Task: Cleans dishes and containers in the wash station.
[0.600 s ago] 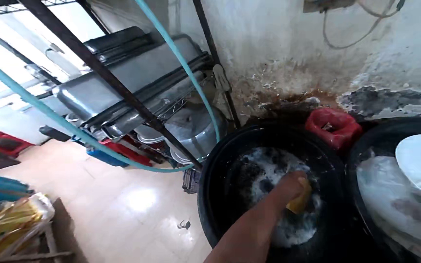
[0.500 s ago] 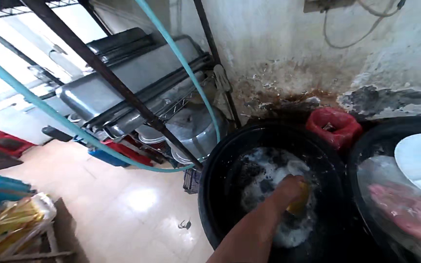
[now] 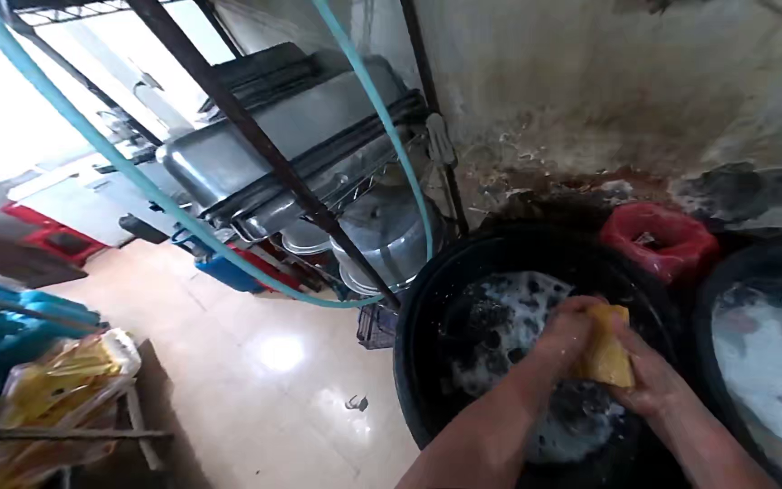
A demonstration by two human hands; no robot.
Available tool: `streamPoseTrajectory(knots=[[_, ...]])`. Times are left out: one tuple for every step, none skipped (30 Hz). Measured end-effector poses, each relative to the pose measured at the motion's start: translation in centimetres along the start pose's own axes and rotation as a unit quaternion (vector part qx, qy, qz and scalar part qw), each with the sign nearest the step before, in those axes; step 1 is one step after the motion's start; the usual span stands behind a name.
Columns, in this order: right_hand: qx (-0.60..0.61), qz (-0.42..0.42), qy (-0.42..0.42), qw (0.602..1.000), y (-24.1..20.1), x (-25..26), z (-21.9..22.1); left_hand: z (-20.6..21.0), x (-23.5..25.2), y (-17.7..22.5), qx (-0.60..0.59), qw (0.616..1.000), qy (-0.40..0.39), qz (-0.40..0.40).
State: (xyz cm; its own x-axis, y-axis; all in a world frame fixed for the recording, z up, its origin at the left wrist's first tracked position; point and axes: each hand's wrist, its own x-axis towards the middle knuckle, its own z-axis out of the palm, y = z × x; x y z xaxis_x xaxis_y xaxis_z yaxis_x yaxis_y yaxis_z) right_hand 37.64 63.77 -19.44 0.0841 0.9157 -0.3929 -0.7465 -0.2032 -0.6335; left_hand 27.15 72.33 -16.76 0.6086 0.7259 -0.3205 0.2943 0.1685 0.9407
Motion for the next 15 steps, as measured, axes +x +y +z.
streamPoseTrajectory(knots=[[-0.007, 0.005, 0.014, 1.0, 0.1, 0.3, 0.6, -0.6, 0.1, -0.3, 0.09, 0.996, 0.001, 0.029], [-0.03, 0.009, 0.044, 0.999, -0.2, 0.5, 1.3, -1.5, 0.1, -0.5, 0.163, 0.986, -0.004, 0.043], [-0.072, 0.009, 0.06, 0.996, -0.5, 0.8, 1.8, -2.6, 0.1, -0.8, 0.191, 0.981, -0.005, 0.043], [-0.121, 0.003, 0.063, 0.991, -0.9, 1.2, 2.1, -3.6, 0.1, -1.3, 0.178, 0.983, 0.006, 0.036], [-0.168, 0.001, 0.067, 0.983, -1.2, 1.7, 2.2, -4.6, -0.2, -2.0, 0.14, 0.989, 0.024, 0.027], [-0.21, 0.003, 0.086, 0.974, -1.4, 2.0, 2.7, -5.4, -0.5, -2.7, 0.1, 0.994, 0.042, 0.01], [-0.248, 0.006, 0.114, 0.962, -1.5, 2.2, 3.4, -6.0, -0.8, -3.3, 0.074, 0.995, 0.063, -0.012], [-0.277, 0.006, 0.147, 0.949, -1.5, 2.4, 4.3, -6.5, -1.0, -4.0, 0.057, 0.995, 0.081, -0.029], [-0.302, 0.003, 0.173, 0.937, -1.3, 2.6, 4.9, -6.8, -1.2, -4.6, 0.046, 0.993, 0.093, -0.049], [-0.321, -0.001, 0.189, 0.928, -1.2, 2.9, 5.2, -7.0, -1.4, -5.0, 0.041, 0.992, 0.099, -0.064], [-0.333, -0.005, 0.2, 0.922, -1.0, 3.1, 5.6, -7.1, -1.5, -5.4, 0.037, 0.992, 0.1, -0.074], [-0.338, -0.009, 0.207, 0.918, -0.9, 3.4, 5.8, -7.1, -1.5, -5.9, 0.032, 0.991, 0.101, -0.077], [-0.336, -0.012, 0.216, 0.917, -0.8, 3.6, 5.9, -6.9, -1.7, -6.2, 0.019, 0.992, 0.097, -0.077], [-0.326, -0.013, 0.222, 0.919, -0.6, 3.7, 5.8, -6.7, -1.8, -6.2, 0.002, 0.993, 0.088, -0.078], [-0.307, -0.015, 0.225, 0.924, -0.4, 3.8, 5.8, -6.3, -2.1, -6.0, -0.019, 0.994, 0.075, -0.078]])
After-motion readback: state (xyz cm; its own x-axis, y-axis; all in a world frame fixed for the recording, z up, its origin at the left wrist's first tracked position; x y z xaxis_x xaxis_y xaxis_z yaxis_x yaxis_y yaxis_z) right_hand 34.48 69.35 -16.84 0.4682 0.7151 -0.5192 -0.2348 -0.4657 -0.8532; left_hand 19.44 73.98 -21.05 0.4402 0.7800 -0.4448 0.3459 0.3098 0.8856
